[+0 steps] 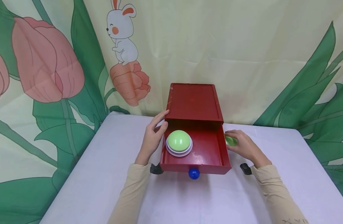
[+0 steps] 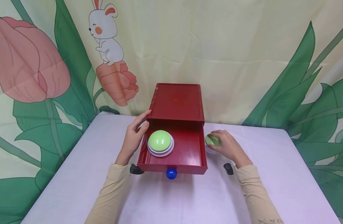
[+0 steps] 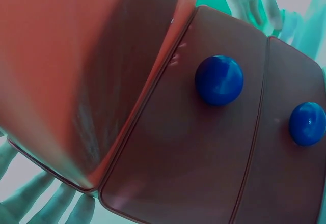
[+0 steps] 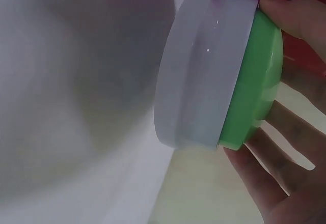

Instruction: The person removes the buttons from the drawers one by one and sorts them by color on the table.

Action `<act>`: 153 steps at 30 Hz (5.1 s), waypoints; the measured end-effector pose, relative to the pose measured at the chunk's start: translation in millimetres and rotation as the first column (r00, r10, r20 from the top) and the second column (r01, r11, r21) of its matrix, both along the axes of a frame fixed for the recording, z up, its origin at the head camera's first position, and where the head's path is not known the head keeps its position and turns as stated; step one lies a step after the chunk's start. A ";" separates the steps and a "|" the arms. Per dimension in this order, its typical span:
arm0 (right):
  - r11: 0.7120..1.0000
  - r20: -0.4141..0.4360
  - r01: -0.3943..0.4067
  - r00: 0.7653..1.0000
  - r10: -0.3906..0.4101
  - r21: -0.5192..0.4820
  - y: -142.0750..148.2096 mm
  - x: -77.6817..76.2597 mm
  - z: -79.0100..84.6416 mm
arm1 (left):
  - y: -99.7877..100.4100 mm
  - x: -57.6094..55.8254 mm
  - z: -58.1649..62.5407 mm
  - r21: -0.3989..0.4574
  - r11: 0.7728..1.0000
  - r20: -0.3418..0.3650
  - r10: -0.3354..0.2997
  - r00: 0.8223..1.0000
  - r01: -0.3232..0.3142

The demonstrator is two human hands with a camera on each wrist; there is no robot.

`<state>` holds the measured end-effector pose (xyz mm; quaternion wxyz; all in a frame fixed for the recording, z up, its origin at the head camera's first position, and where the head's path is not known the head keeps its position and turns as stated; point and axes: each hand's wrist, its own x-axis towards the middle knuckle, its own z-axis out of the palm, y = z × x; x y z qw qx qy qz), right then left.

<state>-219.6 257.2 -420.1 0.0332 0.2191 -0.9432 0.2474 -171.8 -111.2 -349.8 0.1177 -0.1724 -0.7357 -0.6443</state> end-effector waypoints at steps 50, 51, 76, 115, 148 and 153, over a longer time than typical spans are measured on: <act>1.000 -0.074 0.006 0.997 -0.005 0.013 5.2 26.9 35.1 | 4.3 -0.2 0.8 0.006 1.000 -0.017 0.010 1.000 -0.010; 1.000 -0.092 0.002 0.996 -0.001 0.008 3.4 28.3 38.4 | 4.3 -0.3 0.2 0.007 1.000 -0.018 0.010 1.000 -0.010; 0.987 -0.439 -0.156 0.886 0.149 0.021 -38.1 70.1 122.8 | 3.1 -7.1 -13.3 0.006 0.999 -0.020 0.033 0.999 -0.033; 0.842 -0.258 -0.452 0.811 0.525 0.293 -140.8 60.9 164.3 | 5.9 1.5 -2.1 0.012 1.000 -0.014 0.019 1.000 -0.018; 0.785 -0.001 -0.485 0.850 0.526 0.386 -168.0 49.3 143.5 | 9.9 2.2 -0.3 0.033 0.999 -0.027 0.011 1.000 -0.010; 0.783 0.006 -0.489 0.850 0.527 0.384 -167.7 47.7 143.3 | 9.7 1.5 -0.6 0.028 1.000 -0.026 0.013 1.000 -0.012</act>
